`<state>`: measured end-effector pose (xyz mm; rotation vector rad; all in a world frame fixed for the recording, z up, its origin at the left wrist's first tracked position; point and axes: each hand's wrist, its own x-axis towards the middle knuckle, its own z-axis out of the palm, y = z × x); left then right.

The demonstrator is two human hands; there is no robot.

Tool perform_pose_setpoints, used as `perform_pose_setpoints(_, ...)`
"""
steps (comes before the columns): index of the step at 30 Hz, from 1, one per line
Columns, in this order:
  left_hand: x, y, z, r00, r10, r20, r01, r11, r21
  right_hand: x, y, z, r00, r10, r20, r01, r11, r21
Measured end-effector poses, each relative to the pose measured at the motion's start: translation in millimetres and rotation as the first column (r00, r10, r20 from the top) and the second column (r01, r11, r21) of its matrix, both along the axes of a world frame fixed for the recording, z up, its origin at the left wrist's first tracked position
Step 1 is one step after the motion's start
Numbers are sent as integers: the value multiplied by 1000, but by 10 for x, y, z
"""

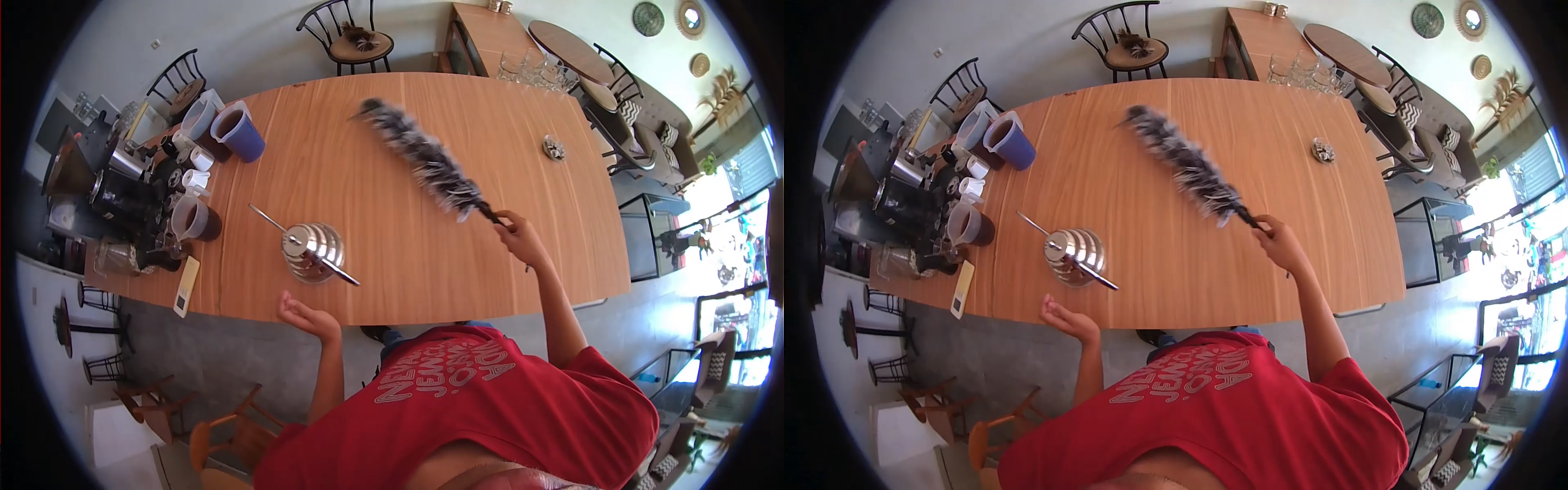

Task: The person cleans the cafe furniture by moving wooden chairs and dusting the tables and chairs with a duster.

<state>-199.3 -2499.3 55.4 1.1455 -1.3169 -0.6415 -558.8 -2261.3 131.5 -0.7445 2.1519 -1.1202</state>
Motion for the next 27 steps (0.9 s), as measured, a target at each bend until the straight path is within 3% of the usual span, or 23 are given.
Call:
perform_pose_setpoints(2,-234,254,350,997,27,-78,-34,995,-94,-332,466,-165,954,-198,-225,167,974,-151)
perform_pose_setpoints(4,-601,655,702,930,-347,-120,329,933,-147,-718,965,-222,889,-356,-288,333,934,-127)
perform_pose_setpoints(6,-1078,1058,1150,738,-628,-247,630,772,-82,-1087,1475,-298,784,-438,-439,428,895,-127)
perform_pose_setpoints(8,-1601,1459,1758,301,-849,-435,844,450,-293,-1463,1963,-472,710,-495,-501,463,864,-197)
perform_pose_setpoints(10,-1865,1910,2397,-89,-915,-393,877,115,-467,-1819,2459,-585,699,-415,-583,429,895,-124)
perform_pose_setpoints(11,-1977,2126,2690,-300,-889,-345,828,-64,-557,-1894,2618,-640,671,-332,-662,407,912,-45)
perform_pose_setpoints(12,-2159,2277,2881,-550,-807,-216,682,-284,-674,-1898,2706,-621,686,-325,-652,398,916,-38)
perform_pose_setpoints(13,-2283,2420,3139,-696,-707,-126,557,-421,-716,-1874,2776,-499,732,-352,-584,438,899,7)
perform_pose_setpoints(14,-2378,2827,3304,-708,-639,-301,530,-198,-825,-1901,2817,-439,767,-382,-515,472,880,50)
perform_pose_setpoints(16,-2483,3282,3500,-692,-567,-447,495,78,-866,-1928,2844,-395,772,-354,-527,450,891,61)
perform_pose_setpoints(22,-2863,3667,3476,-667,-642,-377,548,-80,-833,-1904,3092,-635,796,-363,-484,406,914,-17)
perform_pose_setpoints(24,-3000,3680,3475,-661,-671,-336,551,-131,-824,-1881,3340,-774,749,-342,-567,342,933,-111)
perform_pose_setpoints(27,-3075,3578,3479,-648,-707,-285,562,-191,-805,-1715,3689,-760,783,-310,-539,334,941,-56)
